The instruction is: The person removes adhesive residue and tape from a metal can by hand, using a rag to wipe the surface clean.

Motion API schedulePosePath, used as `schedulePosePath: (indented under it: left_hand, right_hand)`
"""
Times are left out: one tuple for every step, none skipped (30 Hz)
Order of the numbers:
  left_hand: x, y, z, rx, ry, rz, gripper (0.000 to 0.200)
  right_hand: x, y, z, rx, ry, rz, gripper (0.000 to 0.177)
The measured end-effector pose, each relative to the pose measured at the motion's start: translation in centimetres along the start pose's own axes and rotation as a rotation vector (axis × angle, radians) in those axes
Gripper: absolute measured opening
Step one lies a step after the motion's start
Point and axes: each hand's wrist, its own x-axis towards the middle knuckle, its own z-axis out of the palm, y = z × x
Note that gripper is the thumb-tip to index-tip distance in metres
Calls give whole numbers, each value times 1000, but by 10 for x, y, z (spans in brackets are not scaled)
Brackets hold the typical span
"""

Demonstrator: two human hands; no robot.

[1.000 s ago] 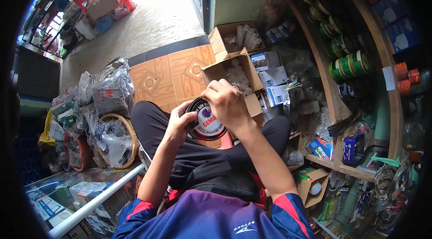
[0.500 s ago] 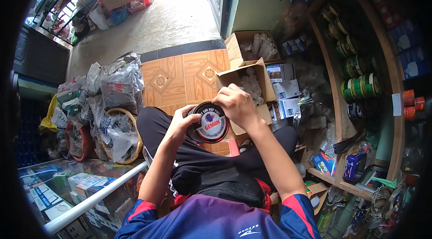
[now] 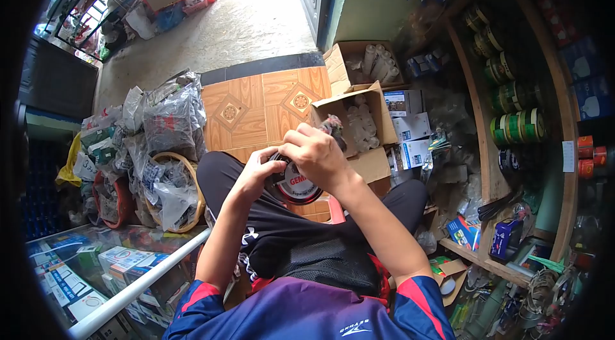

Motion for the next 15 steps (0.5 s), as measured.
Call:
schedulePosePath:
  left_hand:
    - [-2,0,-1,23,6,6,52]
    - [-3,3,1,46,9,14,52]
    - [-2,5,2,64,11,31,51]
    - [0,0,-1,64,32,26,51]
    - [1,1,-1,77,36,23,51]
    - [1,2,1,90,40,16,51]
    - [2,2,2,102,45,9,51]
    - [4,0,1,65,24,3,51]
    - [5,-4,0,32,3,-6,52]
    - [5,-6,-1,-2,-15,-15,52]
    - [4,-5,-1,32,-5,-12,52]
    - [3,-1,1,67,0,-5,52]
    - [2,2,2,98,6,5,53]
    - [3,2,1,126,25,26,53]
    - [3,3,1,156,23,21,53]
  right_hand:
    - [3,0,0,2,-7,-4,14]
    - [1,5,-2,10,-13,10,13]
    - [-2,13,-6,12,-23,18,12]
    - [-8,20,-9,4,-55,64,10]
    - [-10,22,-6,-31,-50,65,11]
    - [-11,19,-5,-64,-46,69,11]
    - [-10,16,-3,-96,-43,72,11]
    - [-8,10,1,-40,-7,69,11]
    - [-5,5,0,-31,-12,56,12]
    - [-1,0,-1,-20,-16,42,12]
    - [1,-2,-1,-11,-17,27,12]
    - [-2,5,-5,5,-31,32,11]
    - [-7,14,-6,-20,-28,46,11]
    - [-15,22,-8,-17,-44,80,11]
    - [-17,23,-10,-14,-58,113,12]
